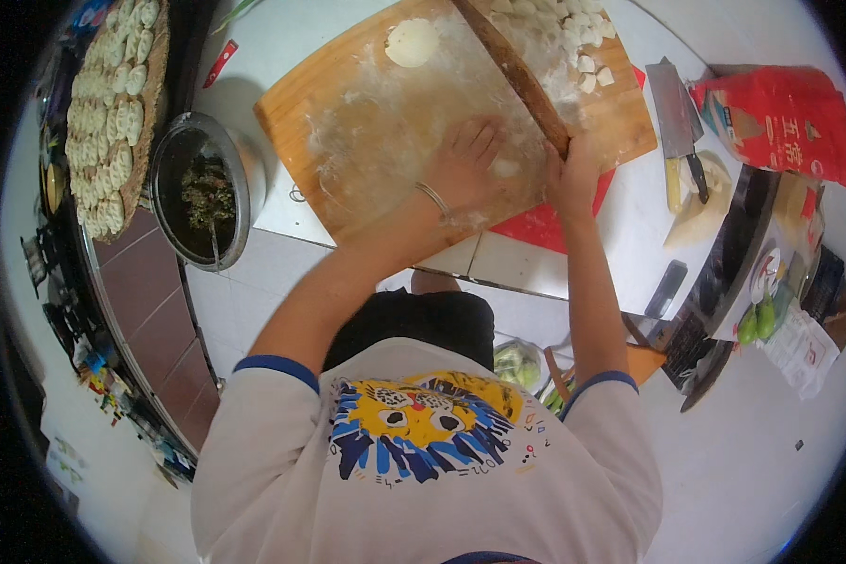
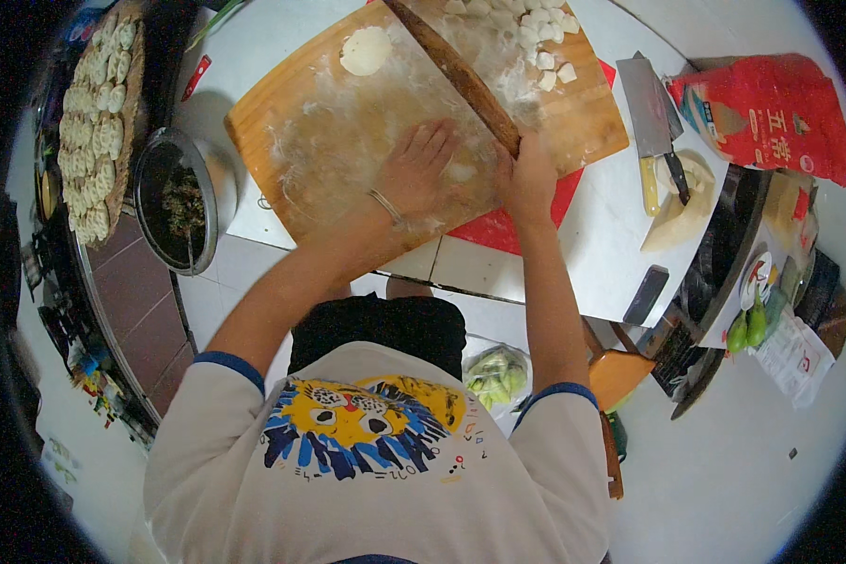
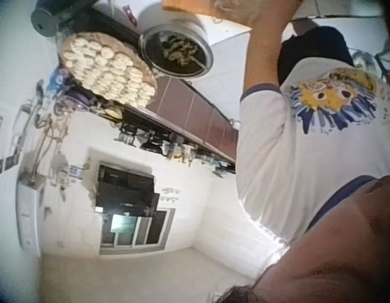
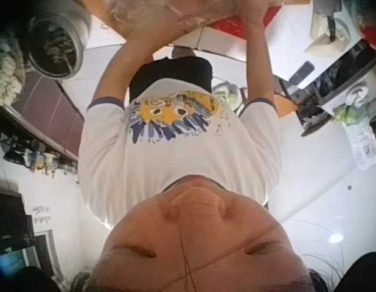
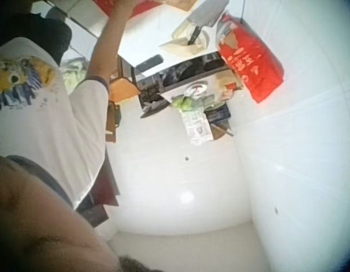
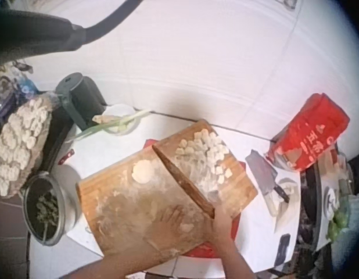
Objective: The person uses a wooden rolling pin to flatten small balls of dough into thin, circular wrappers on a floured wooden board. The person repeatedly rolls, rotates, and repositions the dough pieces to achieve a uniform shape, placing the finished wrappers in a row on the board.
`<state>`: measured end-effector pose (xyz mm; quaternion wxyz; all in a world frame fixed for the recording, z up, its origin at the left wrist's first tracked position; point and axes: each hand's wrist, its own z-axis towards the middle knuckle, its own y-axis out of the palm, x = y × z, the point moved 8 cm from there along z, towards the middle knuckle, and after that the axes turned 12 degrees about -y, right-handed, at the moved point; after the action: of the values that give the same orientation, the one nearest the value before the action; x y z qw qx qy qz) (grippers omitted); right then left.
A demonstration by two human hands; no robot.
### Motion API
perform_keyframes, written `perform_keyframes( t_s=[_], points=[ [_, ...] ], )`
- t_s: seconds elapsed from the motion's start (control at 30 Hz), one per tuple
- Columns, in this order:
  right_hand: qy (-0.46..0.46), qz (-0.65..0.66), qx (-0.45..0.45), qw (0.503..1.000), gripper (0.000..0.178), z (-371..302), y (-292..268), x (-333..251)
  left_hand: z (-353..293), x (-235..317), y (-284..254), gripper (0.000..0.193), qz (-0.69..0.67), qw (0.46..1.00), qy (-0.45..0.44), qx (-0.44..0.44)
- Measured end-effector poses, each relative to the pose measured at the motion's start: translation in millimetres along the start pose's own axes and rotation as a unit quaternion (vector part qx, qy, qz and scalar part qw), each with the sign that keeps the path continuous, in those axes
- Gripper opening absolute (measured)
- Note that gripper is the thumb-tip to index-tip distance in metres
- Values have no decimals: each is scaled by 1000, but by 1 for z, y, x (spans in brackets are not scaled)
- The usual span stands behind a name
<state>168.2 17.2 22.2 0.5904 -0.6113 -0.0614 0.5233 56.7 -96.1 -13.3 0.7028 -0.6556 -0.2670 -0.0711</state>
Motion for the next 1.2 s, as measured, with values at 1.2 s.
perform_keyframes(
  t_s=[1.2],
  points=[
    [92, 45, 40, 994, 27, -29, 6, 5, -8, -11, -3, 46, 34, 998, 37, 35]
  ],
)
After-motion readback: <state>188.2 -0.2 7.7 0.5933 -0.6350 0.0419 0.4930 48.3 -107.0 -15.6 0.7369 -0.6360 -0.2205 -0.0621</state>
